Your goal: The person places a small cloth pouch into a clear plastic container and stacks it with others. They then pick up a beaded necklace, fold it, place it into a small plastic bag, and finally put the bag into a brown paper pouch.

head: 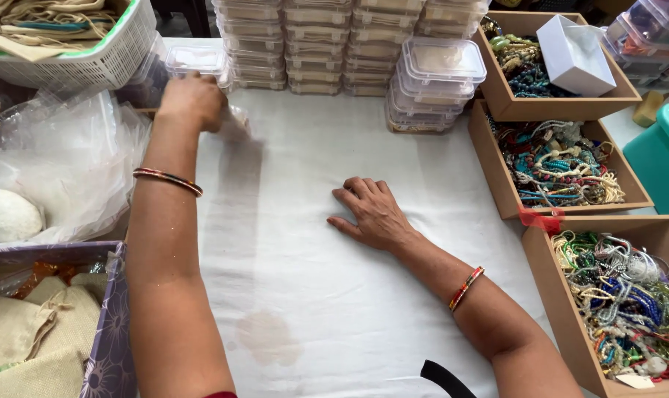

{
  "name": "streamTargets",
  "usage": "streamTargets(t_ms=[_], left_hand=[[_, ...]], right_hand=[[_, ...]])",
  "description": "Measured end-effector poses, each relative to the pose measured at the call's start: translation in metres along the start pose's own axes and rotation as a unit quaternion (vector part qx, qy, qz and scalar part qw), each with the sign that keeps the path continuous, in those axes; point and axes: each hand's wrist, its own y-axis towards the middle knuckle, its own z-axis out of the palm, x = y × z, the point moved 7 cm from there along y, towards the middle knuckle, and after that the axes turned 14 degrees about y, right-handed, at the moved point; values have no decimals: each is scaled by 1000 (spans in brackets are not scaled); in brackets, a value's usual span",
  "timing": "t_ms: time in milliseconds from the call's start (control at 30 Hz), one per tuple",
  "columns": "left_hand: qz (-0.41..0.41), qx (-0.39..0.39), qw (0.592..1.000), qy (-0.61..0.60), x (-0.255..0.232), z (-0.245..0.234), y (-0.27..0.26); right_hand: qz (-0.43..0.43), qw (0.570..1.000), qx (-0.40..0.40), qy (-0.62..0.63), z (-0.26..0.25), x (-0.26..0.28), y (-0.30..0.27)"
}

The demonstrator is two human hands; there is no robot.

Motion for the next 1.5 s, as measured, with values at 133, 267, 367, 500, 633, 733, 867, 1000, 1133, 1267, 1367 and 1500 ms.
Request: streamTargets(t_ms=[133, 267, 367, 500, 633, 733, 867, 1000, 1133, 1267, 1367, 1500], left_hand=[[-139, -164, 976, -17, 43, -15, 9], [-238, -263, 934, 51, 55, 6, 40], [-283, -266, 910, 148, 44, 19, 55], [-354, -285, 884, 107, 43, 70, 83], [-364, -313, 877, 24, 37, 67, 60], [-301, -294, 903, -89, 27, 54, 43], [-287, -413, 862, -65, 26, 64, 48], [-297, -383, 871, -82, 29, 48, 48], [-303, -346, 878, -131, 28, 58, 68], [-307, -376, 866, -115, 23, 60, 67], [-301, -336, 886, -109, 25, 76, 72], [-365, -347, 841, -196, 39, 114, 81]], right_hand=[[-15, 1000, -8, 5, -3, 1, 1], [-7, 1000, -9, 2, -1, 0, 1], [-7, 1000, -7, 9, -2, -1, 1], [7, 1000, 13, 19, 1, -4, 1], [10, 1000, 12, 26, 3, -5, 1], [15, 999, 16, 27, 2, -5, 1], [21, 999, 25, 25, 3, -6, 2], [26, 999, 23, 23, 2, -5, 2], [18, 999, 21, 27, 2, -5, 2], [19, 999, 18, 33, 2, -6, 2], [18, 999, 18, 36, 3, -5, 2], [18, 999, 18, 33, 2, -5, 2]])
